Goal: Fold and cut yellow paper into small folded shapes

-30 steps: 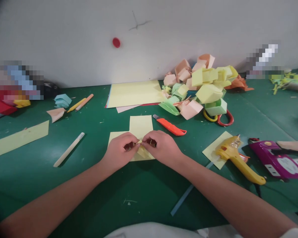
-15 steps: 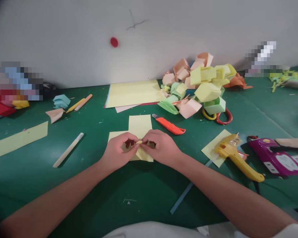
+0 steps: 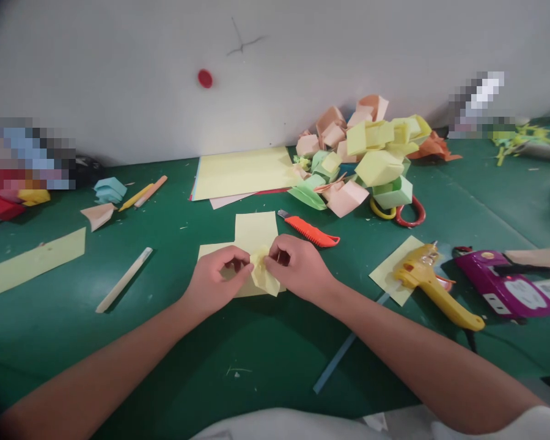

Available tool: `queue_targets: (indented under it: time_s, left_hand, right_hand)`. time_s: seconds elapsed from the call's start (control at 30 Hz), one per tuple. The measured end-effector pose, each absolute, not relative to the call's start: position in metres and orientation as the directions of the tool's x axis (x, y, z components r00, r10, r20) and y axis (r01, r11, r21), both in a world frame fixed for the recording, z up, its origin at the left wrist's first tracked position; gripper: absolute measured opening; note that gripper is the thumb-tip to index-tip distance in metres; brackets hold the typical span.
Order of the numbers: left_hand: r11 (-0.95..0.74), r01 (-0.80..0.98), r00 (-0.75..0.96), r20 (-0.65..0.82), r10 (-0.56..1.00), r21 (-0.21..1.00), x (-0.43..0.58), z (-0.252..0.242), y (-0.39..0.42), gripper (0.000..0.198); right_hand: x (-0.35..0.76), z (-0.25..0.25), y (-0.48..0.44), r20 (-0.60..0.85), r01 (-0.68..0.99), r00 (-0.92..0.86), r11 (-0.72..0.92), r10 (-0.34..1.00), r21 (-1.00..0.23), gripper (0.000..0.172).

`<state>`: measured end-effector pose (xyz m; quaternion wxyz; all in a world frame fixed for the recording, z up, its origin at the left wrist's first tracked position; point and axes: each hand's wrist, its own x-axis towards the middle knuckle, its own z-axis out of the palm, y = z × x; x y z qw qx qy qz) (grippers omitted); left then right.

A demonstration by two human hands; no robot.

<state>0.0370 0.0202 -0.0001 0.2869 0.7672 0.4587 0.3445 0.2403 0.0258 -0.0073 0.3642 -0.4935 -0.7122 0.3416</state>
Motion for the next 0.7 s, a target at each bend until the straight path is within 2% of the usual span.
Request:
queue_targets:
  time_s: [0.3,0.7]
  left_hand:
    - [-0.483,0.456,0.373,0.332,0.866,0.748,0.0378,0.0001,0.0215,0.009]
    - [-0.525,0.522,0.401,0.349,0.847,0.672,0.0388,-0.0046,0.0185,0.006]
  right_hand:
    - [0.2396,-0.0099,0.0264,0.161,0.484,-0.278,0.283,0.947,-0.828,0.018]
    - [0.2382,-0.0083,0.0231,0.211,0.604,-0.403,0.432,0.891,-0.670,0.019]
